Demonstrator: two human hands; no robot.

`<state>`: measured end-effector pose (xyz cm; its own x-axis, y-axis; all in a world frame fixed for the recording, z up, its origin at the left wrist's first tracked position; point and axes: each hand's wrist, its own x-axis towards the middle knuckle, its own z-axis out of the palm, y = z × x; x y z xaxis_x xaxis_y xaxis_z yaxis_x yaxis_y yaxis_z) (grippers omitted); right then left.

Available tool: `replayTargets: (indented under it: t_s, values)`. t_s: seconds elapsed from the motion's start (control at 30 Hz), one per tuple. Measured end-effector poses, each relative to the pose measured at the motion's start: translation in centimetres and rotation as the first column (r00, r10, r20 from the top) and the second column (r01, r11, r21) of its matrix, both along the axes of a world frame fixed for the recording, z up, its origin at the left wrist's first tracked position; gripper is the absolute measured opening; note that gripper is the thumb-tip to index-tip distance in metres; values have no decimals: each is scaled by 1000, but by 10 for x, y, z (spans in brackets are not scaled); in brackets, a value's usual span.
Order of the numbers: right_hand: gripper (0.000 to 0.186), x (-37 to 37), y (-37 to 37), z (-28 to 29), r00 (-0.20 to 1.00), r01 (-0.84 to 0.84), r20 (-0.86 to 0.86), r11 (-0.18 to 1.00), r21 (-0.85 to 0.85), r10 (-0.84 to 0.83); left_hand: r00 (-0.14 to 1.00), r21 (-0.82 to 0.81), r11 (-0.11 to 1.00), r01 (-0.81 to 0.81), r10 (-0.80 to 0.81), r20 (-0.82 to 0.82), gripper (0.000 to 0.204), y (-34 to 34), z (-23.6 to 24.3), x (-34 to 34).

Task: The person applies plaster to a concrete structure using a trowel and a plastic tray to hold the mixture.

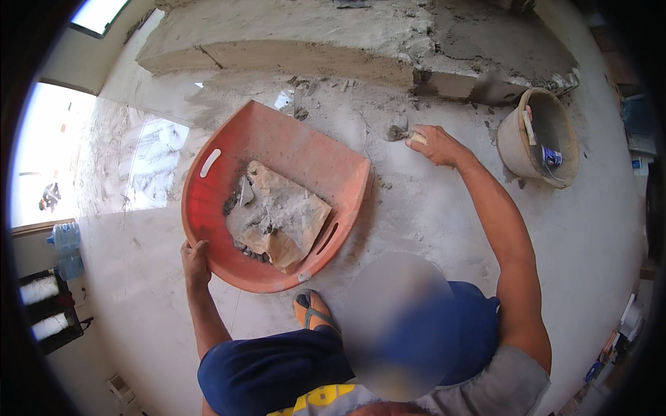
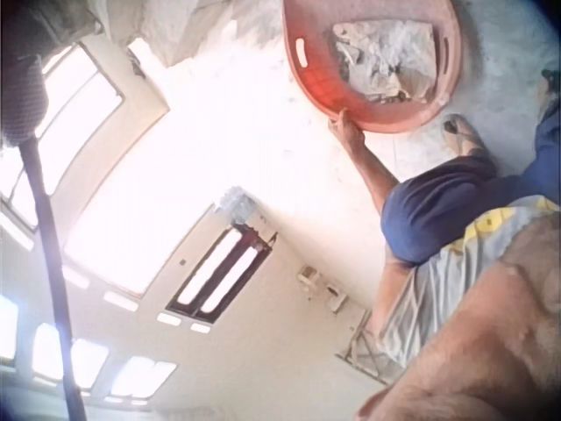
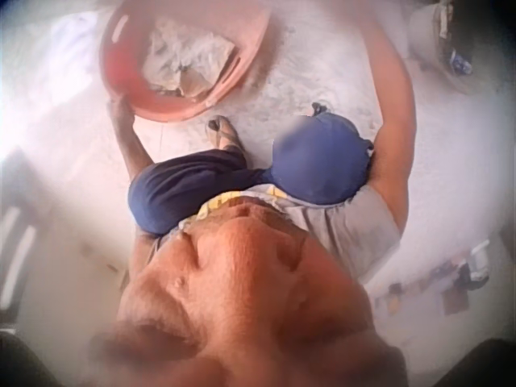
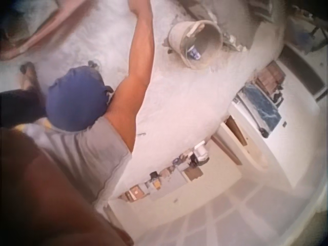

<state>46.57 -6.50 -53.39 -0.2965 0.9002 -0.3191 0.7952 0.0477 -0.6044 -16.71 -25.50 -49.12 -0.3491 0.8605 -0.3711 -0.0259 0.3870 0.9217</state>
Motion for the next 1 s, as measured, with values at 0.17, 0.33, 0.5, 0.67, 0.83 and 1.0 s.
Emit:
replayTargets:
  t_s: [0.17, 0.33, 0.5, 0.67, 0.83, 1.0]
  values:
    - [42, -33, -37, 31, 989, -134, -82, 976, -170, 122, 987, 32, 991, -133, 129, 99, 39, -57, -34, -33]
    - [43, -87, -83, 41, 940, -332, -231, 836, -437, 253, 989, 19, 990, -141, 140, 54, 43, -79, -20, -59]
    - [42, -146, -77, 6, 896, -439, -278, 779, -447, 346, 983, 27, 984, -177, 176, 51, 42, -95, -19, -73]
    - [39, -169, 16, 5, 951, -291, -224, 869, -400, 215, 986, 31, 985, -168, 167, 23, 38, -80, -2, -79]
    - [35, -158, 107, 1, 982, -145, -168, 917, -371, 87, 996, -5, 996, -94, 94, -4, 33, -35, 11, -55]
    - [36, -146, 162, -15, 992, -42, -128, 961, -273, 7, 995, -54, 996, -77, 80, 54, 33, -5, 6, -35]
